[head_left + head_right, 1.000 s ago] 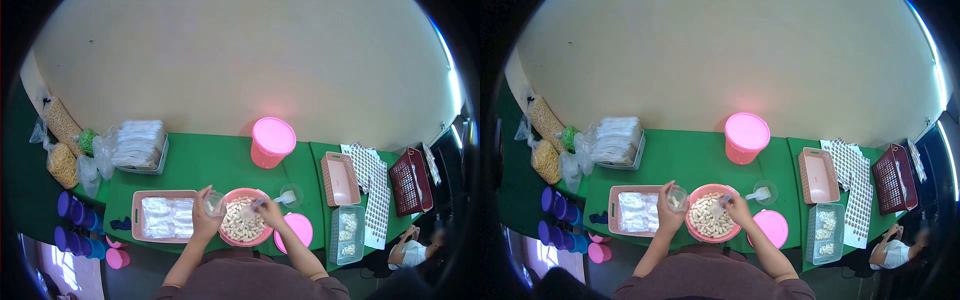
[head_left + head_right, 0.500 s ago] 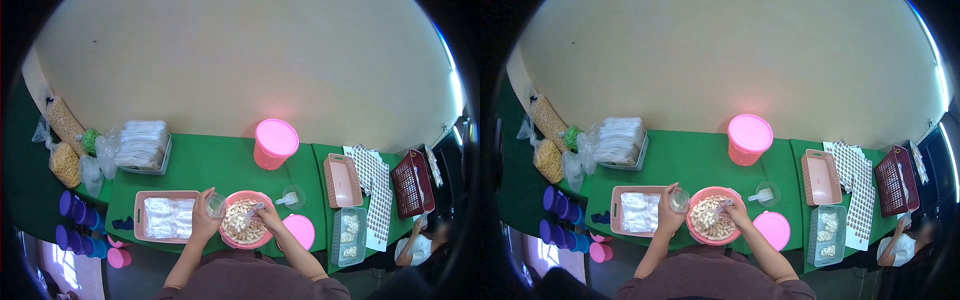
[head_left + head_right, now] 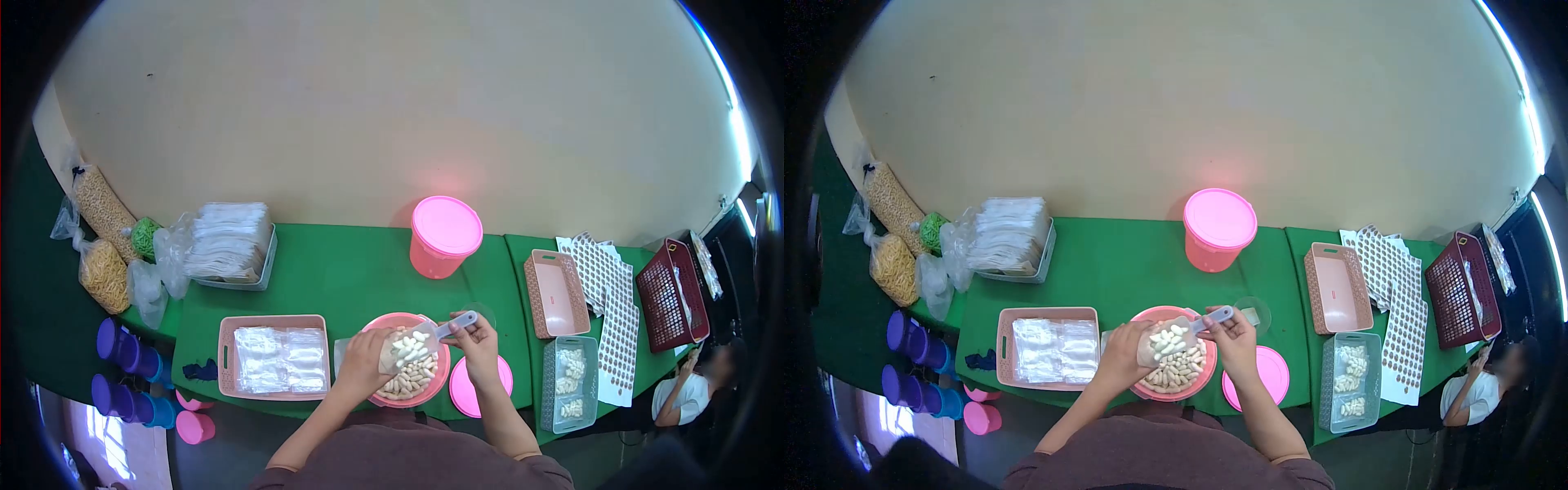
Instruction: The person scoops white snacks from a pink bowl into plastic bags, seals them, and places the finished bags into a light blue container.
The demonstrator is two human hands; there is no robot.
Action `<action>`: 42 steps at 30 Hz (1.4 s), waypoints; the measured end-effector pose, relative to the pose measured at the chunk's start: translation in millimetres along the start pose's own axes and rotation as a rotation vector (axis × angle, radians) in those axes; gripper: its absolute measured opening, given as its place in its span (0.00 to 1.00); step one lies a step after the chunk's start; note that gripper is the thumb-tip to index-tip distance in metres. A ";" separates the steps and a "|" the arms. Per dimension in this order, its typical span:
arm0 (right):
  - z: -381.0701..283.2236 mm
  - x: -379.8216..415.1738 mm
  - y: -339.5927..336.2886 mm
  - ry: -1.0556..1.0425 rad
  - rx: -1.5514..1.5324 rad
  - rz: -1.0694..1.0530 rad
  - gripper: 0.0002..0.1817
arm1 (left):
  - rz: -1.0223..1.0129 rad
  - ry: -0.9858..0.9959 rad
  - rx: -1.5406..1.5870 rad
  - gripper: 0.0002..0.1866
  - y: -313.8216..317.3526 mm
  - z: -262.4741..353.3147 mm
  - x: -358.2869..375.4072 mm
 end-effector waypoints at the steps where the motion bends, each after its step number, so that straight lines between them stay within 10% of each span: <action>1: -1.1 1.6 2.1 -0.038 0.075 0.009 0.11 | 0.003 0.016 0.024 0.37 1.5 2.1 -0.7; 30: 19.9 -3.8 -24.8 0.109 -0.367 0.116 0.12 | 0.063 -0.144 0.196 0.38 15.5 -13.6 11.2; 32: 26.9 -4.8 -27.3 0.119 -0.407 0.137 0.11 | 0.388 -0.145 0.535 0.32 10.1 -16.8 10.8; 40: 68.6 5.8 -26.5 0.301 0.730 -0.227 0.15 | 0.474 -0.230 1.155 0.21 -46.7 -23.5 3.4; 42: 60.7 9.1 -15.3 0.055 0.863 -0.219 0.16 | 0.290 -0.381 1.228 0.24 -47.3 -24.8 10.3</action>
Point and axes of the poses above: each hand's wrist, its own x-axis away from the middle knuckle, its own y-axis out of the palm, z = x × y, the point moved 2 cm from there along -x, towards the middle knuckle, and after that the axes turned 1 degree about -x, right-handed, at the moved point
